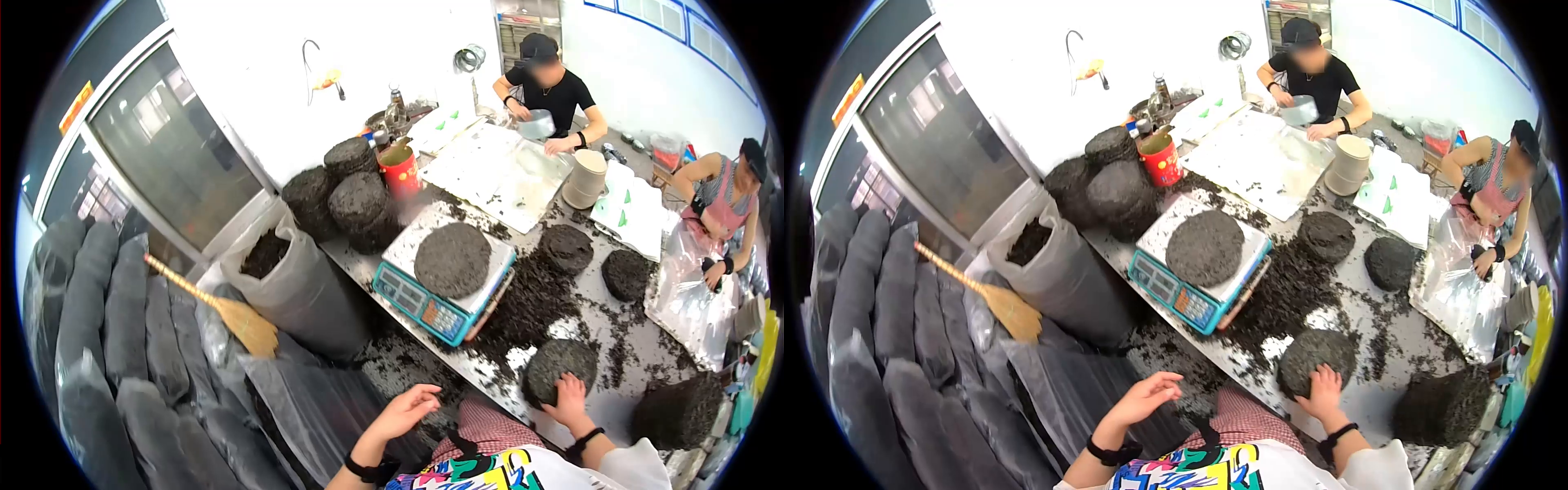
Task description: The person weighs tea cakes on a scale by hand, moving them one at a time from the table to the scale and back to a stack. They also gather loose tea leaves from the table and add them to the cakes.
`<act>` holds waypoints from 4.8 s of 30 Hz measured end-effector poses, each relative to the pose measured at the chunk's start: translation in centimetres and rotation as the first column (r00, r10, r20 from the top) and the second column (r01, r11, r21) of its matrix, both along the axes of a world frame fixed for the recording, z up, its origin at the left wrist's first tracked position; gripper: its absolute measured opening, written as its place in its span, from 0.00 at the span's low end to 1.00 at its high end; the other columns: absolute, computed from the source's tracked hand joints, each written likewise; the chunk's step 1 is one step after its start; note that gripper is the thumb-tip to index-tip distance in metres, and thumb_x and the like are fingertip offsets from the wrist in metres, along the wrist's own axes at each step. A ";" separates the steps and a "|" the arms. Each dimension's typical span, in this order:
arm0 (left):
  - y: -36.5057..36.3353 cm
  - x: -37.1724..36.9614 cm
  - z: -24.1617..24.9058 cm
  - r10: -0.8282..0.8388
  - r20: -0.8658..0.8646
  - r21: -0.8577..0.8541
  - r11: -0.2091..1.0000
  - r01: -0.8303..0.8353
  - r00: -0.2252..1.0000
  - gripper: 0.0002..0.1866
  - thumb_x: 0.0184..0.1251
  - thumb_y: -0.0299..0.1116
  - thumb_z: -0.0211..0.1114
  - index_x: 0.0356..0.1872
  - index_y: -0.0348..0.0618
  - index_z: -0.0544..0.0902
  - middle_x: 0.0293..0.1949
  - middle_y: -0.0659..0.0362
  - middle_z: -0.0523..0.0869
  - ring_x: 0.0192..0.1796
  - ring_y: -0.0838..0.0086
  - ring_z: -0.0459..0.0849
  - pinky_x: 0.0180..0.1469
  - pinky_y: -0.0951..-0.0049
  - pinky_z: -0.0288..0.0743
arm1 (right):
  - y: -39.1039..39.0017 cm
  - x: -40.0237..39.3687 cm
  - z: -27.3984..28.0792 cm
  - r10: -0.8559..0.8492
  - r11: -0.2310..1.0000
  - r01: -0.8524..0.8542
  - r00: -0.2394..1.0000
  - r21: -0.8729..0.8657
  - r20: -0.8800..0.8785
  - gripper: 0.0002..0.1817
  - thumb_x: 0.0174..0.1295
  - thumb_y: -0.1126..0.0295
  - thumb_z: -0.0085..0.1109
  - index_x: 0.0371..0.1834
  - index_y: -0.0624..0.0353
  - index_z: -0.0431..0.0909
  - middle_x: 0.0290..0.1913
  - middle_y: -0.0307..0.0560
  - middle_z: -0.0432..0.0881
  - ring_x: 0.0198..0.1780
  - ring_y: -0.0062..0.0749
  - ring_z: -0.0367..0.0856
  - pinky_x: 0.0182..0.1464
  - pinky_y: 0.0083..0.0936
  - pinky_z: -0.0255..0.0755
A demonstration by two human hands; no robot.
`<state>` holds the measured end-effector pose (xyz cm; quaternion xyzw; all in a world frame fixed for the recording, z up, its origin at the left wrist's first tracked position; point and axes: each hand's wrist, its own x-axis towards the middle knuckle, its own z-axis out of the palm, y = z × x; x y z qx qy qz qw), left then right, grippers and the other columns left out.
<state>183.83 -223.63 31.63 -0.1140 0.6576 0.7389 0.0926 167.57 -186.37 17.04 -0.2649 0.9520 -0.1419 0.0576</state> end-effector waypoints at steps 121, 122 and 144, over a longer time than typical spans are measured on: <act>-46.2 -36.4 -4.8 0.533 -0.549 -0.644 0.221 -0.732 0.644 0.24 0.68 0.35 0.57 0.61 0.35 0.66 0.64 0.49 0.61 0.65 0.56 0.63 0.60 0.59 0.65 | -34.0 -5.1 8.4 0.054 0.698 0.534 0.626 -0.478 0.778 0.19 0.57 0.67 0.60 0.52 0.60 0.76 0.49 0.48 0.80 0.53 0.33 0.76 0.58 0.30 0.66; -44.0 -34.8 -3.7 0.450 -0.635 -0.558 0.294 -0.776 0.627 0.22 0.66 0.30 0.58 0.60 0.35 0.67 0.62 0.50 0.64 0.63 0.59 0.65 0.59 0.63 0.65 | -33.2 -3.2 5.3 0.109 0.711 0.561 0.509 -0.425 0.854 0.18 0.59 0.66 0.60 0.51 0.60 0.77 0.49 0.47 0.80 0.52 0.31 0.76 0.57 0.29 0.67; -16.5 -35.6 -10.2 -0.280 -0.468 -0.597 0.799 -0.066 0.838 0.39 0.52 0.33 0.70 0.64 0.33 0.60 0.62 0.41 0.65 0.65 0.51 0.64 0.66 0.59 0.58 | -34.8 -13.0 4.8 -0.213 -0.391 0.745 0.498 -0.541 0.841 0.36 0.59 0.67 0.62 0.67 0.58 0.54 0.59 0.51 0.68 0.60 0.37 0.67 0.62 0.36 0.63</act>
